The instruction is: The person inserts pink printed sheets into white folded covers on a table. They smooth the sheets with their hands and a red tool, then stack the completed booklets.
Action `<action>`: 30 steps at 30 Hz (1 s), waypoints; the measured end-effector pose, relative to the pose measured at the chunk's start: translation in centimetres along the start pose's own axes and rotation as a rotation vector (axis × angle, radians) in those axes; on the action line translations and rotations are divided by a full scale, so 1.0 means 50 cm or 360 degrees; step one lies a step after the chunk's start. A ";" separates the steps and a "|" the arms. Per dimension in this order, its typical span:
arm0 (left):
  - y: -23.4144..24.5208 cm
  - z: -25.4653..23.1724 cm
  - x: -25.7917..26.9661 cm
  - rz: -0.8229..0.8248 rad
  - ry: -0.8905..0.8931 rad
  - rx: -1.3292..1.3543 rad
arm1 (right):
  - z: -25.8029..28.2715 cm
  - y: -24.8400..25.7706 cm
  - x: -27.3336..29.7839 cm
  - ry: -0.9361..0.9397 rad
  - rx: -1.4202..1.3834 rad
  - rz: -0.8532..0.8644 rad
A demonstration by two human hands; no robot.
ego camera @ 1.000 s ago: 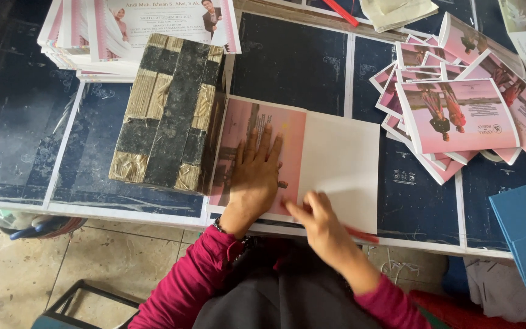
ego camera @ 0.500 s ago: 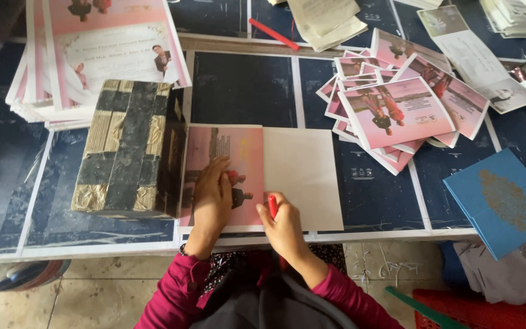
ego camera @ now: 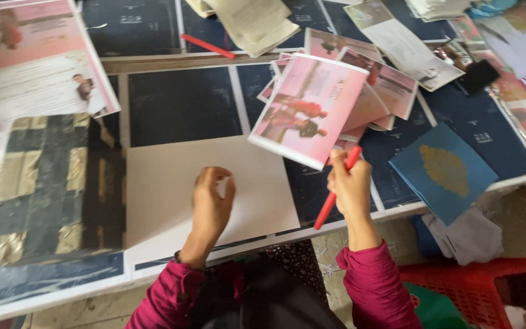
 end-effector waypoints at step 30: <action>-0.290 -0.038 -0.037 0.0485 0.0534 -0.0318 | -0.244 0.045 -0.051 -0.0045 -0.0844 0.0271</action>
Point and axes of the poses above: each hand's wrist, its own x-axis away from the middle knuckle, its own y-axis out of the back of the hand, z = x × y, the point moved 5 cm from there along -x, towards the middle knuckle, and after that the axes turned 14 degrees about x, right-handed, at the moved point
